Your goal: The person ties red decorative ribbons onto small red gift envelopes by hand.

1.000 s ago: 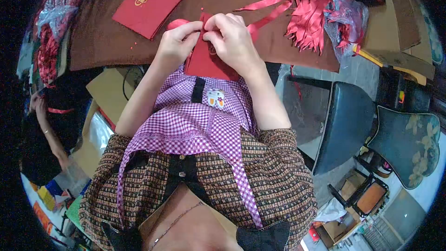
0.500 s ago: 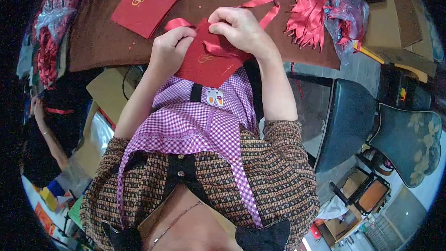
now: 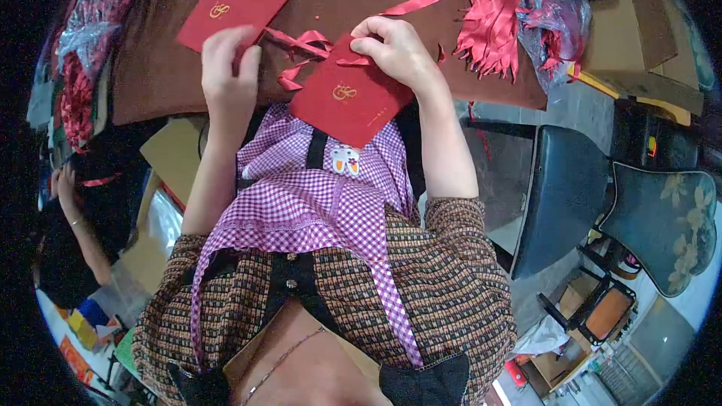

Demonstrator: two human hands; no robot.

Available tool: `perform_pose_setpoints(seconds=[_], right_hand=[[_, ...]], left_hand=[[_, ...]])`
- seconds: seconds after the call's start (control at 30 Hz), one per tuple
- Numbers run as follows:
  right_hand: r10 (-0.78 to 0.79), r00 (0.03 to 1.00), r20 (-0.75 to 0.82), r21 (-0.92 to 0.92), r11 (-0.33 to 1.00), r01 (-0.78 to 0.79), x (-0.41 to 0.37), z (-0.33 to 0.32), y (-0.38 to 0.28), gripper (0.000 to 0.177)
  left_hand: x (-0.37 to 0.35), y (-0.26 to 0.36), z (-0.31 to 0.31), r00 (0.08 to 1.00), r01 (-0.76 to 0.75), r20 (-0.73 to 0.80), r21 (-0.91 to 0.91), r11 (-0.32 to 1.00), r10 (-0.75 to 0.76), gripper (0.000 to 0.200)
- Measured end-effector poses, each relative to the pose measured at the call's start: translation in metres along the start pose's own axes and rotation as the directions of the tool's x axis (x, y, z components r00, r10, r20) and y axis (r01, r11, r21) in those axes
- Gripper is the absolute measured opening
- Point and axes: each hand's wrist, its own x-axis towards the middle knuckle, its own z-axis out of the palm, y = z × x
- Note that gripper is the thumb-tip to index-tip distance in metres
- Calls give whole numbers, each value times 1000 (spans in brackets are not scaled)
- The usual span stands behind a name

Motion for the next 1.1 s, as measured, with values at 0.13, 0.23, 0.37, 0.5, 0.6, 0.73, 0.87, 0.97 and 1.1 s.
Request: perform_pose_setpoints(seconds=[0.13, 0.23, 0.37, 0.5, 0.6, 0.73, 0.87, 0.97, 1.1], right_hand=[[28, 999, -42, -11, 1000, -29, 2, 6, 5, 14], [-35, 998, -60, -26, 999, 33, 1, 7, 2, 14], [-265, 887, -379, -303, 941, 152, -8, -23, 12, 15], [-34, 825, -563, -404, 883, -240, -44, -59, 7, 22], [93, 830, -549, -498, 761, -415, -59, -54, 5, 28], [-25, 873, -487, -603, 733, -315, -58, -38, 36, 25], [-115, 800, -589, -326, 940, -105, -54, -45, 30, 15], [-103, 733, -673, 327, 847, 419, -56, -65, 3, 14], [-359, 805, -472, 711, 384, 588, -52, -78, -15, 23]], left_hand=[[-30, 6, 11, 953, -13, 304, 30, 999, 4, 19], [-40, 4, 27, 923, 19, 384, 23, 1000, -26, 16], [-37, -5, 34, 927, 41, 374, -28, 999, -27, 14], [-33, -4, 32, 909, 84, 410, -2, 996, -76, 14], [-33, -4, 32, 907, 52, 416, 28, 998, -58, 14], [-30, 0, 31, 907, 25, 418, 45, 999, -41, 13], [-16, 12, 23, 913, -30, 408, 23, 999, 18, 13], [0, 14, 20, 895, -39, 446, 23, 999, 25, 16], [20, 7, 31, 698, 435, 603, 71, 898, -386, 21]])
